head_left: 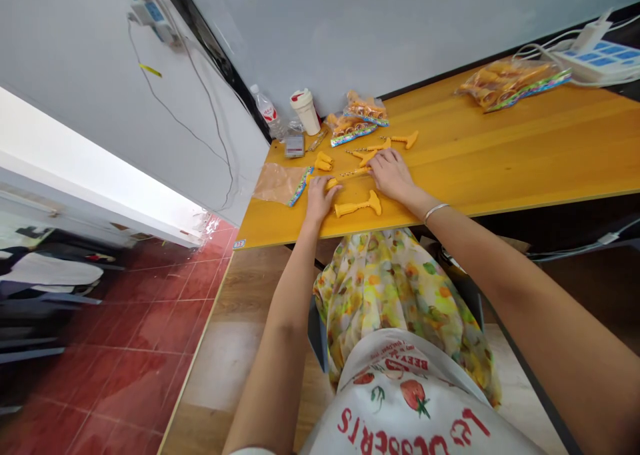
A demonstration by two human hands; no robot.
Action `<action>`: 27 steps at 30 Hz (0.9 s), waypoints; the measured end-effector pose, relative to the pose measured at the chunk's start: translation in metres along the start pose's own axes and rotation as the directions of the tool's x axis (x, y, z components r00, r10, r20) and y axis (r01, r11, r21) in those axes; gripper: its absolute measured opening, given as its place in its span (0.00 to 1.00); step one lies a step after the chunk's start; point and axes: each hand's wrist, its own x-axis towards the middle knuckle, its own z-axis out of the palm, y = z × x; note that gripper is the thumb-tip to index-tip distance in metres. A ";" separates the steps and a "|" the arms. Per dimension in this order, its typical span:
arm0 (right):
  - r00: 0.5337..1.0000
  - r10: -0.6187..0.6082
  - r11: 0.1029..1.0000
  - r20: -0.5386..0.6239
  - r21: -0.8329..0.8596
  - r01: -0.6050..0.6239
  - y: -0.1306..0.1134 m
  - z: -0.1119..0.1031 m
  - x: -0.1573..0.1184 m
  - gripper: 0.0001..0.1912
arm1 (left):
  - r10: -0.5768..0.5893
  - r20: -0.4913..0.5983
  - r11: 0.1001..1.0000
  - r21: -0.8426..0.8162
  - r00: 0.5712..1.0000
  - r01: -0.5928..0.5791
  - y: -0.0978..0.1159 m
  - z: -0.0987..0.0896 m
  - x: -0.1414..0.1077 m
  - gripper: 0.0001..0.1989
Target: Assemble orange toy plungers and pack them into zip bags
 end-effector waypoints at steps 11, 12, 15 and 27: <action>0.991 -0.107 0.994 -0.075 -0.018 0.106 -0.012 -0.003 -0.005 0.21 | 0.096 -0.112 0.994 -0.041 0.989 -0.101 0.002 0.000 -0.003 0.25; 0.990 -0.117 0.993 -0.079 -0.006 0.117 -0.013 -0.004 -0.006 0.21 | 0.100 -0.114 0.994 -0.034 0.988 -0.104 0.002 0.000 -0.003 0.25; 0.985 -0.150 0.988 -0.087 0.026 0.153 -0.014 -0.005 -0.008 0.22 | 0.108 -0.111 0.994 -0.016 0.988 -0.110 0.003 -0.001 -0.004 0.26; 0.963 -0.257 0.965 -0.083 0.033 0.261 -0.019 -0.005 -0.008 0.20 | 0.229 0.009 0.971 -0.077 0.973 -0.227 0.012 -0.006 -0.006 0.19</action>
